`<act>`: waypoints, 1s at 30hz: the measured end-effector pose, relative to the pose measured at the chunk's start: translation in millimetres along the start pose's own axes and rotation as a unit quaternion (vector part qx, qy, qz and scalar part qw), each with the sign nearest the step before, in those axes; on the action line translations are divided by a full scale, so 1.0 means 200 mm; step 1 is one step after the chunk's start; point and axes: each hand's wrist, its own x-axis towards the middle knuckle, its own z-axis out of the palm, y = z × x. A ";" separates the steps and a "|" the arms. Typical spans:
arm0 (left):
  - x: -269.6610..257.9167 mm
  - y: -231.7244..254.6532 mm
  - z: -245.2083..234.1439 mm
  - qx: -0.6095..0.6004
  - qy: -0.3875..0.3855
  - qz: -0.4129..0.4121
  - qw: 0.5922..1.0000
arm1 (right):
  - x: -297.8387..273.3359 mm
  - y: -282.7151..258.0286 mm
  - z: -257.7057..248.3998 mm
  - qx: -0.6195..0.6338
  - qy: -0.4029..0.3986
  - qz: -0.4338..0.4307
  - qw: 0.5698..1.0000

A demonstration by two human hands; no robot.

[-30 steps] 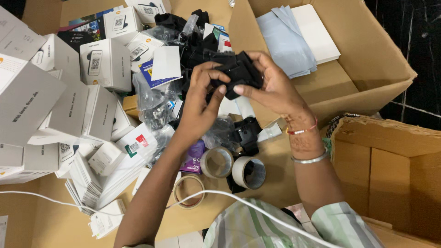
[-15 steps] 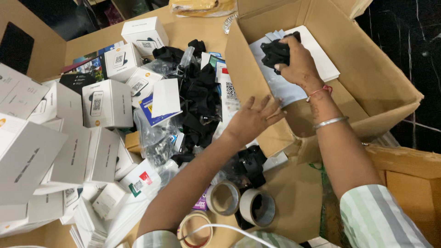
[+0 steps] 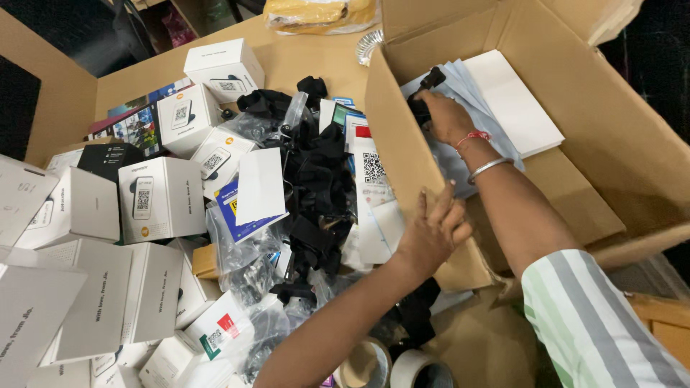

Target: The person sorts white retail boxes and padded envelopes on a desk, then picks up a black plastic bracket by hand, moves its various parts, and places it into a cardboard box.

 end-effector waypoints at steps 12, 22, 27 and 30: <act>-0.01 0.03 -0.06 0.005 0.017 -0.029 0.999 | 0.30 0.08 0.31 -0.003 0.055 0.031 0.998; -0.01 0.04 -0.08 -0.013 0.013 -0.039 0.999 | 0.30 0.17 0.35 -0.019 0.017 0.010 1.000; -0.01 0.05 -0.09 -0.015 -0.006 -0.057 0.998 | 0.22 0.12 0.22 -0.054 -0.043 0.063 0.996; -0.03 0.08 -0.07 -0.015 -0.001 -0.073 0.997 | 0.11 0.09 0.16 -0.061 -0.093 0.059 0.992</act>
